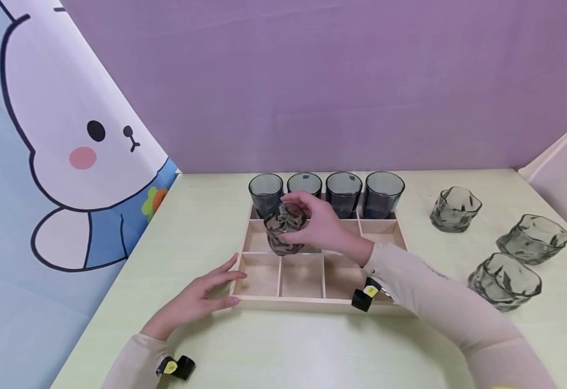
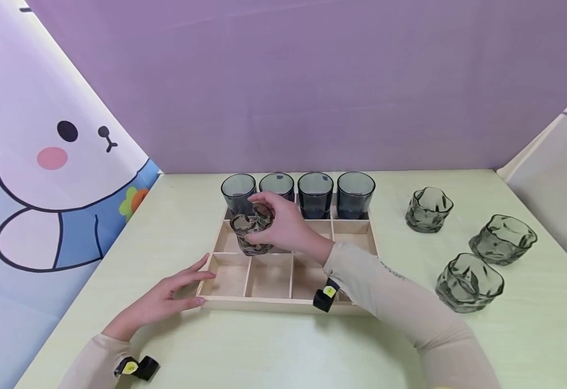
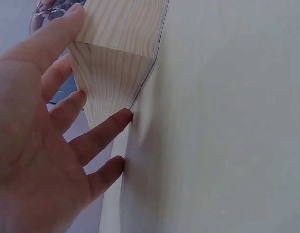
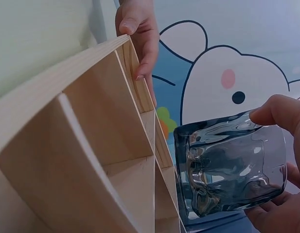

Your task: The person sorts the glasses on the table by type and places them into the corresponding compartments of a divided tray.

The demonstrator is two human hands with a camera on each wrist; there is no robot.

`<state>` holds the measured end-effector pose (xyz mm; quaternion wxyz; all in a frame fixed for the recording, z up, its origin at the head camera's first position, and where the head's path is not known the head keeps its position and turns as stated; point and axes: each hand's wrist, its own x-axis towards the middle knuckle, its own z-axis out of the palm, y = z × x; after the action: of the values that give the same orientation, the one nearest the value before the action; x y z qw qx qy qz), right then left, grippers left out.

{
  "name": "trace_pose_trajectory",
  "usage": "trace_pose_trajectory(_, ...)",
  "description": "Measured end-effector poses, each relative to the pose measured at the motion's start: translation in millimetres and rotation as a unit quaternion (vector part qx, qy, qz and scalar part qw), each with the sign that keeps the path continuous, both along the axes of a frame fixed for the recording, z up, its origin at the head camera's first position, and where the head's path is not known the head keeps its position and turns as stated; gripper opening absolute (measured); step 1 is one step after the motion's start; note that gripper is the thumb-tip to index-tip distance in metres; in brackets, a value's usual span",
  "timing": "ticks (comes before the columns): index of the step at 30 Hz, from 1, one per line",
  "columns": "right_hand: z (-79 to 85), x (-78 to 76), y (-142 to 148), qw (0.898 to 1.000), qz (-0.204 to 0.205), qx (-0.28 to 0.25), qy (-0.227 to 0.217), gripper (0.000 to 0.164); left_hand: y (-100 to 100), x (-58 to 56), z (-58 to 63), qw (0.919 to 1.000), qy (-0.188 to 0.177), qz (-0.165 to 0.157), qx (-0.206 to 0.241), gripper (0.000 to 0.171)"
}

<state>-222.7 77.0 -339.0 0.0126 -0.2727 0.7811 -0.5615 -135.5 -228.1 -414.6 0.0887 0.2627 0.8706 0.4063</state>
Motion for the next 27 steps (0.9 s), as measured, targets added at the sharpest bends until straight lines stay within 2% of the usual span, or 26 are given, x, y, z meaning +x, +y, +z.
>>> trace_pose_trajectory(8,-3.3,-6.3,-18.5,1.000,-0.016,-0.004,0.001,0.068,-0.7,-0.7,-1.3,1.0000,-0.002,0.002,-0.003,0.045)
trace_pose_trajectory(13,-6.2,-9.1,-29.6,1.000,-0.019,0.006,0.017,0.065,-1.6,-1.2,-2.7,1.0000,0.006,-0.002,-0.003,0.044)
trace_pose_trajectory(19,-13.8,-12.6,-40.8,0.999,-0.007,0.014,0.039,0.059,-1.0,-1.5,-2.5,1.0000,0.005,-0.001,-0.006,0.043)
trace_pose_trajectory(27,-22.1,-19.1,-49.9,0.999,0.005,0.041,0.034,0.062,-0.6,-1.7,-2.6,0.9999,0.006,-0.001,-0.010,0.042)
